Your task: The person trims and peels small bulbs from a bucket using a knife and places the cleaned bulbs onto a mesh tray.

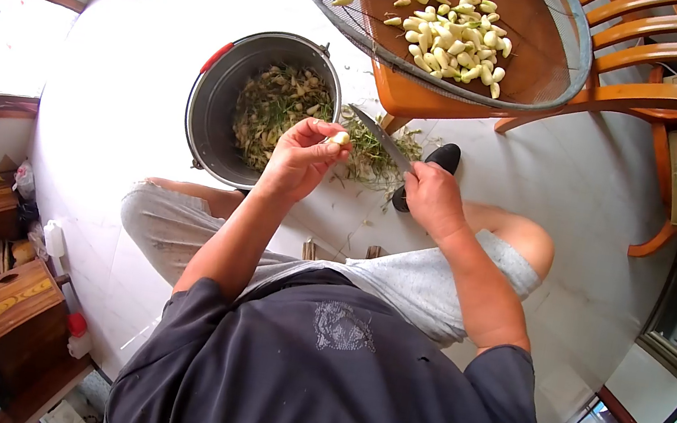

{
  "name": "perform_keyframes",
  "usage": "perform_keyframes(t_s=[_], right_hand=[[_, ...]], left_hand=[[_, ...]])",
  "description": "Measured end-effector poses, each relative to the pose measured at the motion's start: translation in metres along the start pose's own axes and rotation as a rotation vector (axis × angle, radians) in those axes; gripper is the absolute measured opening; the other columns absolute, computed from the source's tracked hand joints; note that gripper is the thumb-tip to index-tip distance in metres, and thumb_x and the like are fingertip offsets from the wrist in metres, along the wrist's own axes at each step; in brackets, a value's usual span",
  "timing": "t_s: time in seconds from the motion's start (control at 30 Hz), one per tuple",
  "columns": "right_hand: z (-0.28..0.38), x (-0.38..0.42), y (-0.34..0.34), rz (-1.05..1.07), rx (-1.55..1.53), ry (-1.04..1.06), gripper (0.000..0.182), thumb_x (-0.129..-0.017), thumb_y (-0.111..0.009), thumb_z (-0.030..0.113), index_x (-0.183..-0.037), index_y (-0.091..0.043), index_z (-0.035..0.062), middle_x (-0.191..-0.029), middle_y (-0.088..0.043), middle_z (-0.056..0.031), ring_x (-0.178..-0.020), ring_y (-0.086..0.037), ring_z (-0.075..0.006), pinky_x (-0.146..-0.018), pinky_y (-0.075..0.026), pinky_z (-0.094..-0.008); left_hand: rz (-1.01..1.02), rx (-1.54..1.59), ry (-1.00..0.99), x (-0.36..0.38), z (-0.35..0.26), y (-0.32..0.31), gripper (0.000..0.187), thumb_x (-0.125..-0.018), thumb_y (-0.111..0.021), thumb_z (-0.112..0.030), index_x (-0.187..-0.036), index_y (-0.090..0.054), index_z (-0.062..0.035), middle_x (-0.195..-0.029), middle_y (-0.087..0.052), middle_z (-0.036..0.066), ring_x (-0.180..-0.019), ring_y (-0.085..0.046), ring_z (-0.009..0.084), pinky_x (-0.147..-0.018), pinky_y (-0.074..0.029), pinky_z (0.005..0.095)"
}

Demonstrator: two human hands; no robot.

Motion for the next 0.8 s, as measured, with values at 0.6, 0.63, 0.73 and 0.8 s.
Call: perform_keyframes(t_s=[0.6, 0.63, 0.73, 0.8], right_hand=[[0.000, 0.002, 0.008, 0.126, -0.108, -0.099, 0.017, -0.081, -0.059, 0.016, -0.080, -0.058, -0.0012, -0.077, -0.060, -0.0226, -0.078, -0.057, -0.0415, -0.068, -0.046, -0.0459], [0.000, 0.001, 0.007, 0.134, -0.099, -0.092, 0.017, -0.081, -0.059, 0.016, -0.080, -0.058, -0.0011, -0.077, -0.060, -0.0227, -0.078, -0.057, -0.0415, -0.068, -0.046, -0.0459], [-0.001, -0.002, 0.000, 0.135, -0.076, -0.051, 0.017, -0.081, -0.059, 0.016, -0.080, -0.058, -0.0007, -0.079, -0.060, -0.0224, -0.077, -0.057, -0.0413, -0.068, -0.046, -0.0460], [0.002, -0.005, -0.003, 0.163, -0.080, -0.061, 0.016, -0.081, -0.059, 0.016, -0.080, -0.059, -0.0003, -0.080, -0.060, -0.0220, -0.077, -0.057, -0.0412, -0.069, -0.046, -0.0461]], left_hand=[[-0.218, -1.208, 0.153, -0.083, -0.113, 0.061, 0.025, -0.085, -0.063, -0.019, -0.098, -0.065, 0.0019, -0.076, -0.065, 0.008, -0.062, -0.060, 0.0134, -0.056, -0.050, 0.0262], [-0.236, -1.268, 0.285, -0.079, -0.097, 0.096, 0.023, -0.084, -0.063, -0.017, -0.097, -0.065, 0.0020, -0.072, -0.064, 0.008, -0.059, -0.059, 0.0132, -0.053, -0.049, 0.0271], [-0.267, -1.452, 0.436, -0.062, -0.036, 0.173, 0.016, -0.080, -0.063, -0.013, -0.090, -0.069, -0.0024, -0.068, -0.065, 0.009, -0.060, -0.062, 0.0156, -0.057, -0.051, 0.0309], [-0.157, -1.713, 0.375, -0.059, -0.001, 0.217, 0.016, -0.076, -0.063, -0.013, -0.088, -0.070, -0.0055, -0.075, -0.068, 0.012, -0.069, -0.066, 0.0224, -0.065, -0.052, 0.0341]])
Point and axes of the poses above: each hand's wrist, its own x-axis away from the middle knuckle, its own y-axis out of the back of the hand, z = x × y, the point moved 4 cm from there along -x, towards the middle knuckle
